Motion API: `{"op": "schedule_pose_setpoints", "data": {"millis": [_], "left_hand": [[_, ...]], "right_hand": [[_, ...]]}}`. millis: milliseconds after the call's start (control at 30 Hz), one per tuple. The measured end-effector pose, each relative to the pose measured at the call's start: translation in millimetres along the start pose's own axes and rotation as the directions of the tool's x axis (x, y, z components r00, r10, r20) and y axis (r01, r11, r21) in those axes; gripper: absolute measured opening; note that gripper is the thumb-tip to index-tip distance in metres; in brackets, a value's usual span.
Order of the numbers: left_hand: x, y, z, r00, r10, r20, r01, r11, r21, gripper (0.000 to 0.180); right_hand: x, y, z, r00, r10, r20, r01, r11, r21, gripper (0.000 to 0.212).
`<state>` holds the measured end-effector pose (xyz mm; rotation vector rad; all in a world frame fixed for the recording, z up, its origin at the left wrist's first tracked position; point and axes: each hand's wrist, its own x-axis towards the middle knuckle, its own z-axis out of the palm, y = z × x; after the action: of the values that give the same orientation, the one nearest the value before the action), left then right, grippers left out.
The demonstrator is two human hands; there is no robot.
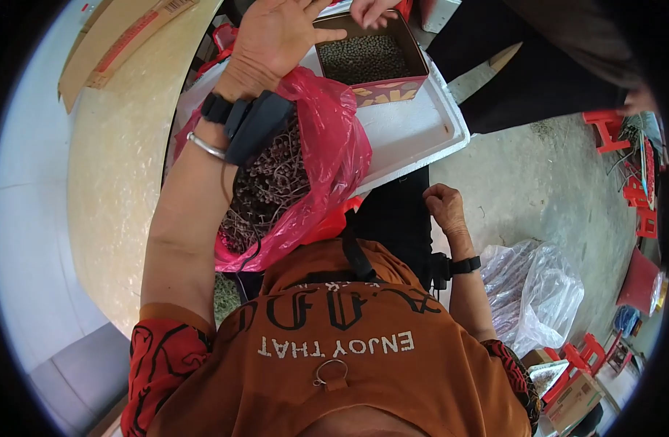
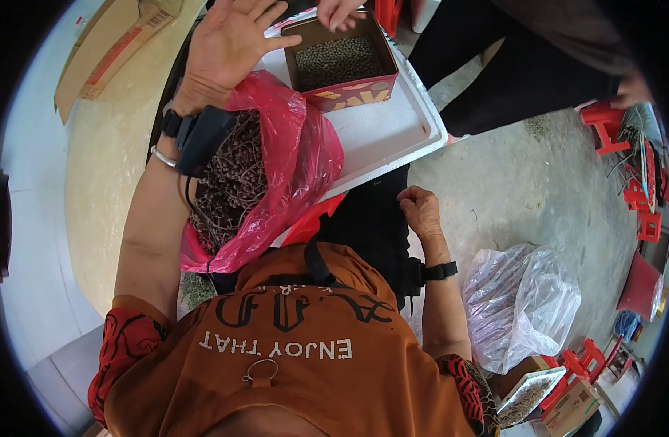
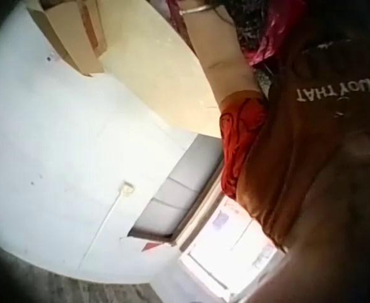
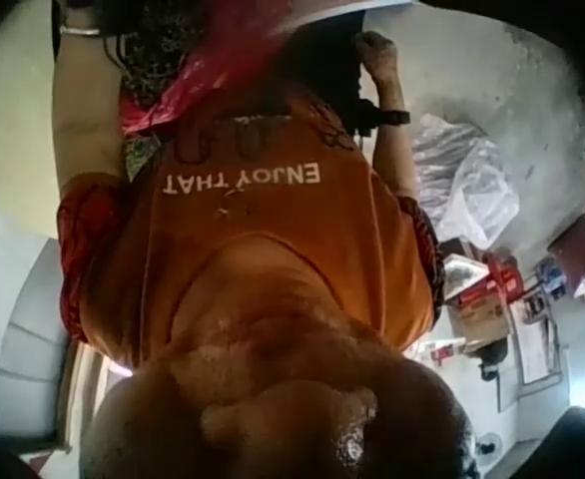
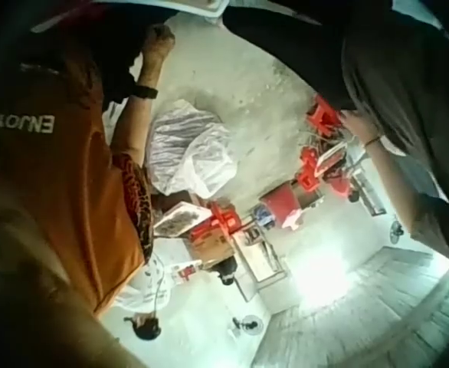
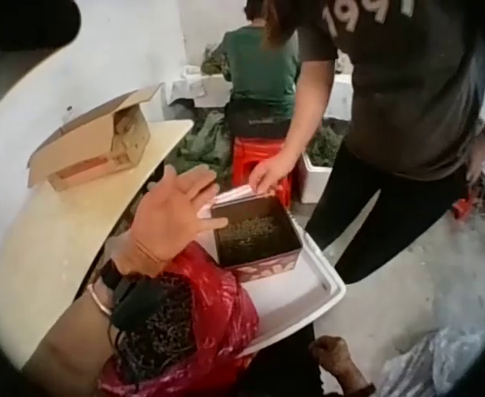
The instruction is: The person picks berries from stems by hand and places them into a metal container, then reaches for another bunch of berries from a pink plastic bag to repeat the process.
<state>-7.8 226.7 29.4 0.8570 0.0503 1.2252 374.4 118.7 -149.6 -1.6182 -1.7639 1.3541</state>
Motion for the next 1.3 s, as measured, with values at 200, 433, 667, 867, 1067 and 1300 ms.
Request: {"op": "schedule_pose_setpoints", "data": {"millis": [200,433,667,867,1067,1300], "left_hand": [[-39,7,61,0.990,0.135,-0.030,-0.126,0.973,0.191,0.054],[-97,4,98,0.801,0.400,-0.446,-0.049,0.785,0.617,0.020],[-159,-11,94,0.787,0.292,-0.544,0.548,0.074,0.833,0.017],[-177,-34,89,0.922,0.320,-0.216,0.346,-0.440,0.829,0.024],[-181,-56,95,0.921,0.312,-0.235,0.369,-0.497,0.786,0.026],[-187,-51,81,0.912,0.290,-0.291,0.394,-0.423,0.816,0.018]], "right_hand": [[0,-5,-5,0.999,0.033,0.011,-0.032,0.999,-0.042,0.013],[8,-12,3,0.998,-0.057,0.041,0.062,0.988,-0.144,0.015],[12,-34,11,0.982,-0.162,0.099,0.171,0.981,-0.090,0.012],[-3,-86,10,0.981,-0.169,0.094,0.160,0.982,0.096,0.010],[-28,-184,-8,0.894,-0.411,0.176,0.336,0.878,0.342,0.010],[-24,-275,38,0.367,-0.844,0.391,0.762,0.513,0.395,0.012]]}}
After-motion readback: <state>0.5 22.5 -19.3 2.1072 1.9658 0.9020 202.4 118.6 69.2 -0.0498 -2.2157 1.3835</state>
